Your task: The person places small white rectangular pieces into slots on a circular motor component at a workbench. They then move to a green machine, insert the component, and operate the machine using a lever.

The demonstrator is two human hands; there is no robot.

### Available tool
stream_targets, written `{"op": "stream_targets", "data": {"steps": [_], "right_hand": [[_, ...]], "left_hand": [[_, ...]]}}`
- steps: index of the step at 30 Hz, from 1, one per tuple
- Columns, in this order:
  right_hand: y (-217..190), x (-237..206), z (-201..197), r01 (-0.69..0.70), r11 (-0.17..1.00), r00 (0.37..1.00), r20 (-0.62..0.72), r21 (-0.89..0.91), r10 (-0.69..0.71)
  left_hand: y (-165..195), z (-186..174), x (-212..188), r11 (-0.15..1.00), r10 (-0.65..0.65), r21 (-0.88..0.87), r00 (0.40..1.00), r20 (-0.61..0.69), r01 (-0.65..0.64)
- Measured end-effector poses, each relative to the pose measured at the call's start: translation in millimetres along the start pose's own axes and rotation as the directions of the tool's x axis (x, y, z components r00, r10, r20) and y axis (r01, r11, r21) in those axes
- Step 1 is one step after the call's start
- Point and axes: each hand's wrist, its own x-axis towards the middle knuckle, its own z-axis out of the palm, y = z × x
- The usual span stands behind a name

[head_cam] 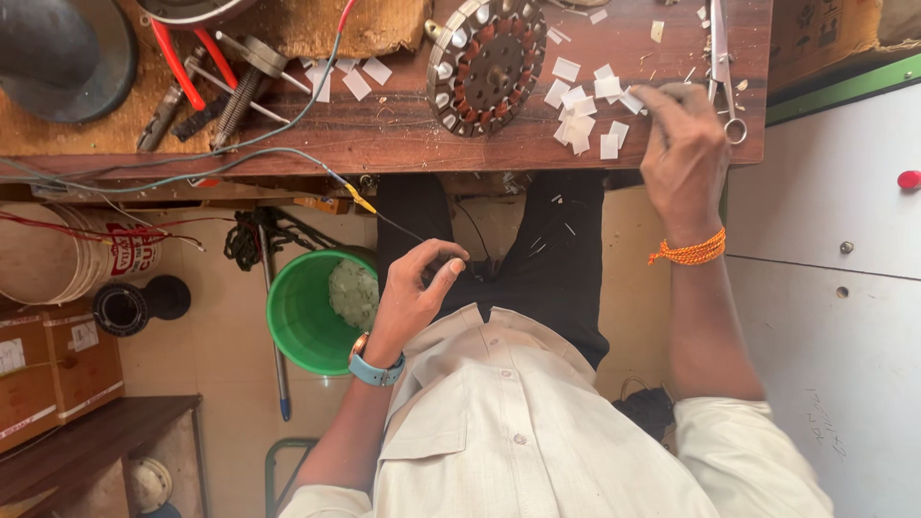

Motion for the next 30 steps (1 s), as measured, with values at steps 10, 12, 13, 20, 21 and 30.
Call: {"op": "stream_targets", "data": {"steps": [10,12,13,20,21,30], "right_hand": [[-5,-33,-31,-0.01,0.992,0.986,0.166,-0.126,0.031],[0,-38,-26,-0.011,0.992,0.99,0.137,-0.129,0.028],[3,-40,-22,-0.003,0.991,0.993,0.118,-0.131,0.019],[5,-70,-11,-0.185,0.963,0.981,-0.017,0.198,0.192],[0,-78,-13,-0.199,0.948,0.978,-0.017,0.25,0.21],[-50,-125,20,-0.433,-0.014,0.842,0.409,0.902,0.351]], "left_hand": [[21,-23,24,0.984,0.177,0.016,0.978,-0.107,-0.176],[34,-31,38,0.955,0.294,0.11,0.931,-0.215,-0.275],[40,-35,45,0.933,0.354,0.158,0.898,-0.262,-0.322],[69,-45,62,0.912,0.41,0.09,0.89,-0.2,-0.4],[69,-44,60,0.926,0.378,0.072,0.913,-0.154,-0.371],[56,5,30,0.935,0.327,-0.266,0.861,0.39,-0.234]]}}
